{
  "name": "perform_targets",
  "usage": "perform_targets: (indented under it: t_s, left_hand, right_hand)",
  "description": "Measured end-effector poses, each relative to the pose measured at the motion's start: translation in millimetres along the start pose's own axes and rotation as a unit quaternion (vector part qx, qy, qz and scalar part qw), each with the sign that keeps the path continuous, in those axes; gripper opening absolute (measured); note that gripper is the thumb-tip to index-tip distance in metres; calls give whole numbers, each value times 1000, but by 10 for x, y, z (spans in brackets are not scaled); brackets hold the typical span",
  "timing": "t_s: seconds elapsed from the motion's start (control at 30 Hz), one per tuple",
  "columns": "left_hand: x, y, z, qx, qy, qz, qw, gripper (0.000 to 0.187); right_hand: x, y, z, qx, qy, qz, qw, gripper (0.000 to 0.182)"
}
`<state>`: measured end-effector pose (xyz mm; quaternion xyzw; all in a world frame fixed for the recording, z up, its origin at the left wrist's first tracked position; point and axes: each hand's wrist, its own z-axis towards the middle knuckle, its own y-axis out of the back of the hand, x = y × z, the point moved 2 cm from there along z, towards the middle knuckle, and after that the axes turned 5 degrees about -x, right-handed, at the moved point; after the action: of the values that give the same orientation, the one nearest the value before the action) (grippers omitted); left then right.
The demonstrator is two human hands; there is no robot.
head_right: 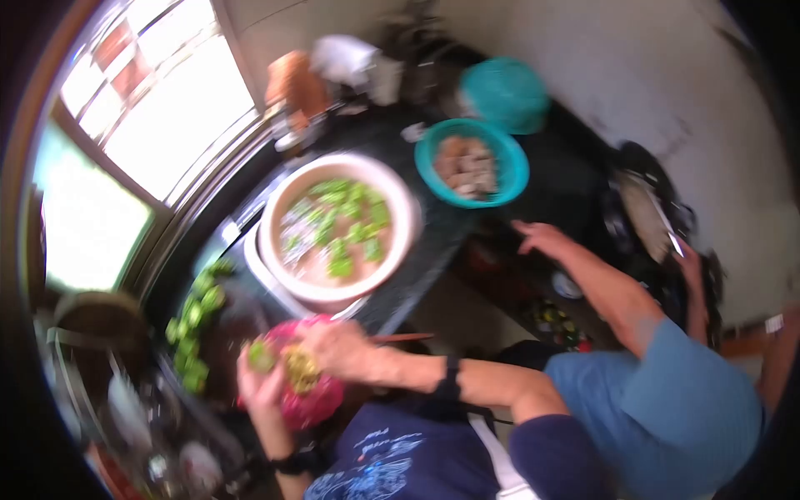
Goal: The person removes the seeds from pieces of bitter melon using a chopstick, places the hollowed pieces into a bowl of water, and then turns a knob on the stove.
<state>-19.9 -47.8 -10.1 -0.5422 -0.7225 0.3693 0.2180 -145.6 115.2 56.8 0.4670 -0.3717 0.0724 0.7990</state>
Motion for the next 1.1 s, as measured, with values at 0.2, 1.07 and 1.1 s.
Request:
perform_targets:
  t_s: [0.2, 1.07, 1.1]
  left_hand:
    - [363, 67, -111, -101, -9, -110, 989, 29]
    - [757, 157, -122, -147, -91, 128, 977, 27]
    - [709, 171, -124, -156, -75, 146, 974, 25]
  right_hand:
    - [203, 173, -149, 30, -13, -24, 999, 20]
    - [354, -458, -343, 122, -3, -164, 979, 10]
    - [346, -508, -321, 121, 23, -145, 982, 14]
